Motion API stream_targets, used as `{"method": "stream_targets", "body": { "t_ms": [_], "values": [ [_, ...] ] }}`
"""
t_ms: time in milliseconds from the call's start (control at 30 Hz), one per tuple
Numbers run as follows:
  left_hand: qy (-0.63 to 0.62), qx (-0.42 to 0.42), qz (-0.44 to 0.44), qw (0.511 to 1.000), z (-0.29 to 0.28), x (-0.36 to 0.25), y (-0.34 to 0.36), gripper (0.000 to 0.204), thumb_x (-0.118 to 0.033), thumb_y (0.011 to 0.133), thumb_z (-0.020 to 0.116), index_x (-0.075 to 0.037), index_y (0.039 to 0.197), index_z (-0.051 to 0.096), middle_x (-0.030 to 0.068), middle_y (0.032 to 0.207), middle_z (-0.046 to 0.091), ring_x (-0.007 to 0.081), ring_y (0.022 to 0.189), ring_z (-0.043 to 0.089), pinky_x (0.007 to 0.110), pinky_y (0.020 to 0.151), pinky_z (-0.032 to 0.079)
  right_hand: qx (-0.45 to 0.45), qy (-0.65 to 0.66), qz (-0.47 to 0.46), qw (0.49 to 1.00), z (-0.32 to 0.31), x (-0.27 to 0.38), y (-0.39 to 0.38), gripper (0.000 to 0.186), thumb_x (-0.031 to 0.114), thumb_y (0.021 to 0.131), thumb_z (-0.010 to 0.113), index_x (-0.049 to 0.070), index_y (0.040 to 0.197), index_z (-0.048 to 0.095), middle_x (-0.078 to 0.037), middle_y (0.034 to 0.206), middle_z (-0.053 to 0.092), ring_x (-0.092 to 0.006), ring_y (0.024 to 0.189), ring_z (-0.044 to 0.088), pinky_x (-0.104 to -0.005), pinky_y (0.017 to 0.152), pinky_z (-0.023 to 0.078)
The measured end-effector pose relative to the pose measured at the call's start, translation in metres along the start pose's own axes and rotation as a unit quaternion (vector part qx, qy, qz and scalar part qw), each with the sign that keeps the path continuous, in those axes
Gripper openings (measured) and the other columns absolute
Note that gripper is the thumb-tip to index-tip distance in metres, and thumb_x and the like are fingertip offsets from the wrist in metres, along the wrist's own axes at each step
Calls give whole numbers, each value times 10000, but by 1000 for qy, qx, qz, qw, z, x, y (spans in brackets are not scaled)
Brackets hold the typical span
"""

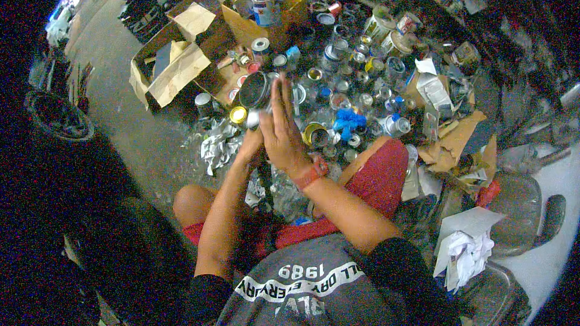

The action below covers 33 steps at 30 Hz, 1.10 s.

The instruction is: The person sits on the floor and opens several paint cans, pours paint between them, and stirs the contents with a stick. The person repeatedly picks up, opens, and closes cans while mixing paint.

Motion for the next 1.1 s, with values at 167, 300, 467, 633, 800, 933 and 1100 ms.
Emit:
{"method": "stream_targets", "body": {
  "t_ms": [167, 300, 467, 633, 800, 933, 1100],
  "values": [
    [-48, 23, -84, 995, 19, -8, -18, 581, -689, 1030, 540, -130, 1162, 633, -14, 760, 561, 102, 522, 442, 293, 473, 321, 79, 47, 48, 995, -3, -60, 47, 416, 199, 1133, 389, 29, 1485, 531, -214, 1460, 570, -367, 1388, 525, -448, 1197, 375],
    [-110, 14, -115, 987, 16, -14, -22, 642, -766, 985, 532, -148, 1120, 642, -25, 754, 555, 99, 515, 412, 279, 472, 294, 41, 71, 72, 994, -3, -76, 8, 478, 146, 1103, 423, 24, 1565, 430, -256, 1567, 458, -428, 1470, 428, -459, 1246, 323],
    [-205, 37, -118, 971, 5, 15, -6, 701, -788, 991, 486, -129, 1164, 653, -16, 783, 595, 106, 564, 506, 291, 484, 381, 23, -3, 18, 1000, 15, -25, -16, 730, 5, 1015, 412, 5, 1688, 129, -266, 1753, 86, -449, 1619, 97, -463, 1326, 152],
    [-233, -12, -66, 970, 26, -14, -13, 780, -713, 1022, 527, -20, 1361, 633, 40, 940, 703, 139, 673, 608, 312, 549, 469, 30, -94, -98, 990, 10, 6, 9, 754, -76, 926, 430, 15, 1661, 288, -233, 1737, 223, -445, 1605, 192, -488, 1309, 227],
    [-191, 34, -140, 971, -10, 50, 15, 643, -735, 993, 560, -104, 1075, 655, 12, 848, 652, 125, 643, 557, 295, 536, 421, 46, 3, -94, 995, 24, 19, 63, 542, -46, 976, 451, 31, 1509, 515, -238, 1586, 493, -411, 1425, 525, -468, 1190, 428],
    [-163, 47, -144, 975, 25, -6, -17, 602, -766, 961, 577, -171, 1042, 610, -13, 805, 618, 100, 540, 432, 274, 488, 362, 159, 79, 246, 953, 2, -90, 64, 376, 103, 1091, 444, 17, 1442, 547, -220, 1310, 696, -404, 1173, 691, -474, 1047, 521],
    [-223, 40, -150, 963, 18, -2, -14, 597, -744, 953, 615, -163, 1092, 599, 5, 790, 598, 92, 523, 406, 265, 464, 340, 5, -98, 9, 995, 1, -64, 1, 548, 71, 1071, 487, -28, 1596, 366, -278, 1546, 512, -444, 1410, 521, -472, 1181, 425]
  ]
}}
Point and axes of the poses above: each hand's wrist, its own y-axis towards the middle knuckle, its own z-axis out of the palm, x = y × z, the point moved 10 cm from there along y, towards the middle knuckle
